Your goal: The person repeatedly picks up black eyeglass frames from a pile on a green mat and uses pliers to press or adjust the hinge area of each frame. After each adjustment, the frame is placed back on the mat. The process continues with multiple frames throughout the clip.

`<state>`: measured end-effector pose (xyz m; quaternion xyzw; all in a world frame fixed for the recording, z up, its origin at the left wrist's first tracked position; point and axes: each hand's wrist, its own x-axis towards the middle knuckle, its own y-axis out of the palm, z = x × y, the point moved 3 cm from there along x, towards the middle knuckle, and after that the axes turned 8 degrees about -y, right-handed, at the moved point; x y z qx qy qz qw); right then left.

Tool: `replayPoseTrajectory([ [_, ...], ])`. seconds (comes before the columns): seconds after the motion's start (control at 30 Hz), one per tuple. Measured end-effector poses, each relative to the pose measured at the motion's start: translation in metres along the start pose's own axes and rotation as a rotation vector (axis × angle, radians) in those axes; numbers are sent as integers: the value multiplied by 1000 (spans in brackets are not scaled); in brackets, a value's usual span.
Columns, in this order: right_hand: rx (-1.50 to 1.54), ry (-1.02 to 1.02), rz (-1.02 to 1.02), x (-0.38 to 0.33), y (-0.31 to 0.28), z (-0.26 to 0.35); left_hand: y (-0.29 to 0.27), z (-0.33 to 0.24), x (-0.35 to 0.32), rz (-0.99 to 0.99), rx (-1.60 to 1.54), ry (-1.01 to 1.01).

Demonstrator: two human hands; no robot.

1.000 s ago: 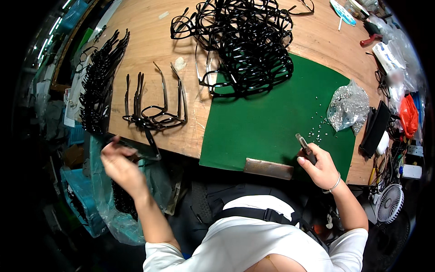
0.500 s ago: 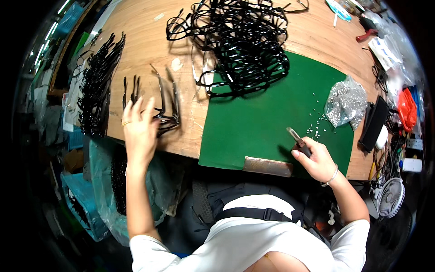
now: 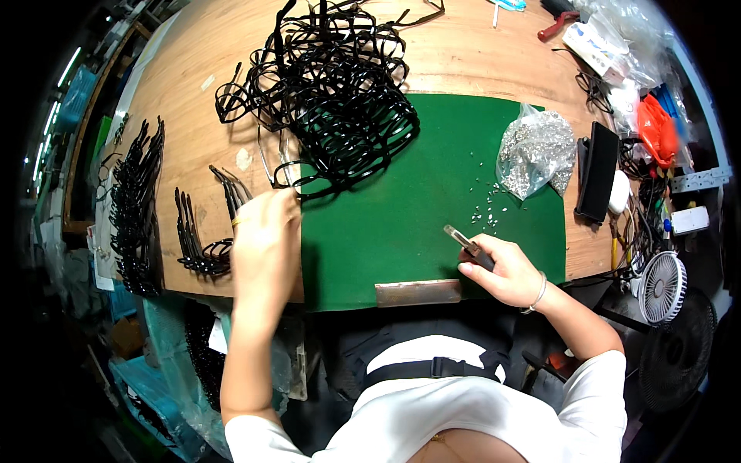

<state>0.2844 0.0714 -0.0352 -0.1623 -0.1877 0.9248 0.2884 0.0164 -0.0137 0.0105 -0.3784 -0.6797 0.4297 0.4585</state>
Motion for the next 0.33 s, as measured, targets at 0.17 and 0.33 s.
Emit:
replayPoseTrajectory([
  [0.17, -37, -123, 19, -12, 0, 9, 58, -9, 26, -94, 434, 82],
  [0.33, -216, -67, 4, -26, -13, -3, 36, -15, 61, 338, -352, 115],
])
